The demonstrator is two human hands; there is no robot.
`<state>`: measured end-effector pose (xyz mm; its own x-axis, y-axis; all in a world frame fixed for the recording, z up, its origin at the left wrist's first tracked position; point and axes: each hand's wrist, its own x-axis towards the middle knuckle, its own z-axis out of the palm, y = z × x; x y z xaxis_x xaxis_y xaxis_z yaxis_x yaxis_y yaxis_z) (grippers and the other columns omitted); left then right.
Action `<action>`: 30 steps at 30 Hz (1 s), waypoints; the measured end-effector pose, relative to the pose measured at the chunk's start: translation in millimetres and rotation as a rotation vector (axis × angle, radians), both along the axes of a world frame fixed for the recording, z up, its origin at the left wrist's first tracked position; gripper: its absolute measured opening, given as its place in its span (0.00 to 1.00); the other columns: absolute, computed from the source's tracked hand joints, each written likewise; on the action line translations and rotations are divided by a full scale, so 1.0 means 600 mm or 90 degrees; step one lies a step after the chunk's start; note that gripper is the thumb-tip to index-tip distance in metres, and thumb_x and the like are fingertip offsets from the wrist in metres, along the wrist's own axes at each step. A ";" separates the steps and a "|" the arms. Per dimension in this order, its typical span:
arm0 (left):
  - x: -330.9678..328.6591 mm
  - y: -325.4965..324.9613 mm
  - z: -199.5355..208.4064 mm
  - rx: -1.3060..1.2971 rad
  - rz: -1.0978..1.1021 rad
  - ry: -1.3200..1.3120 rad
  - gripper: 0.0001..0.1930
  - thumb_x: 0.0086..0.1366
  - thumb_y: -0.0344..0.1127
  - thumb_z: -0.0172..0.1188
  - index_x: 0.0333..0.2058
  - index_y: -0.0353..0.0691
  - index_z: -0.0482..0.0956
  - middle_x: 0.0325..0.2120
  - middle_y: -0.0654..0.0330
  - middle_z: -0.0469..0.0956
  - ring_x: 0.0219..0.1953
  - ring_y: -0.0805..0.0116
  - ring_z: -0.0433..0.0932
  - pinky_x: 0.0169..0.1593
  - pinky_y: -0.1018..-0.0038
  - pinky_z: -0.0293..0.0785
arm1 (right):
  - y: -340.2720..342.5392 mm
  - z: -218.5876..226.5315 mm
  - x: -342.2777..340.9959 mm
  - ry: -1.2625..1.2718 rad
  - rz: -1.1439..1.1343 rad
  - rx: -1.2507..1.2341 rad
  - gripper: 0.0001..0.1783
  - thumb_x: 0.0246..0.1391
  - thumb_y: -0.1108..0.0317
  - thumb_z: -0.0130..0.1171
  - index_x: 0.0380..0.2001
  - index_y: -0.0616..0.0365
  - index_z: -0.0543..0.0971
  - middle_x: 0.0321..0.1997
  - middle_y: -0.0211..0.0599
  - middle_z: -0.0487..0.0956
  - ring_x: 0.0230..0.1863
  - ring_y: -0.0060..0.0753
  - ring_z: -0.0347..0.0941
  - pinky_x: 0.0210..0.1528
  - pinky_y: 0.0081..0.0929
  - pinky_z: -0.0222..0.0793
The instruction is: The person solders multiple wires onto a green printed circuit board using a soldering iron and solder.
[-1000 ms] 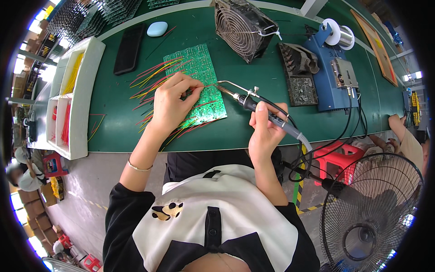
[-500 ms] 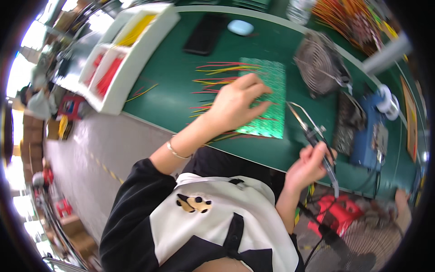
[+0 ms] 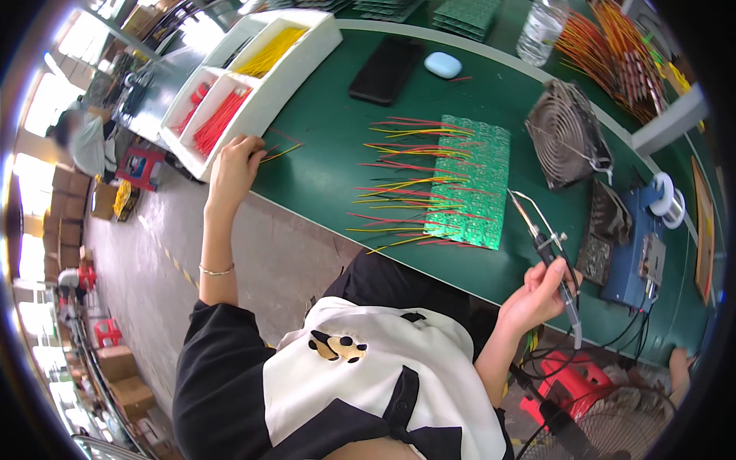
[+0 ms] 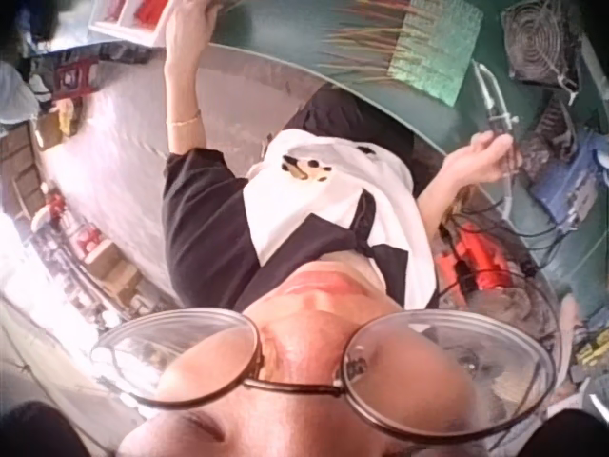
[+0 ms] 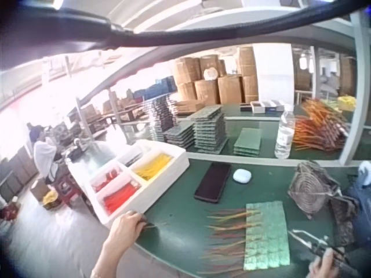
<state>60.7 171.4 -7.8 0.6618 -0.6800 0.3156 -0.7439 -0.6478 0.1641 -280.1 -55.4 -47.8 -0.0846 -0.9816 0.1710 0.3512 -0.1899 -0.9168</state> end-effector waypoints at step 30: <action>-0.132 -0.308 0.061 -0.210 -0.465 0.071 0.04 0.50 0.30 0.58 0.27 0.41 0.77 0.26 0.60 0.76 0.30 0.60 0.75 0.35 0.70 0.70 | -0.003 0.004 0.002 -0.011 0.001 0.005 0.10 0.53 0.67 0.54 0.26 0.58 0.64 0.14 0.26 0.62 0.13 0.11 0.50 0.16 0.12 0.43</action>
<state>-18.6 -13.1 29.0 0.1252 -0.8359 0.5344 -0.9285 0.0911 0.3601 -279.1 -56.9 -45.3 -0.0864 -0.9829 0.1624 0.3676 -0.1830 -0.9118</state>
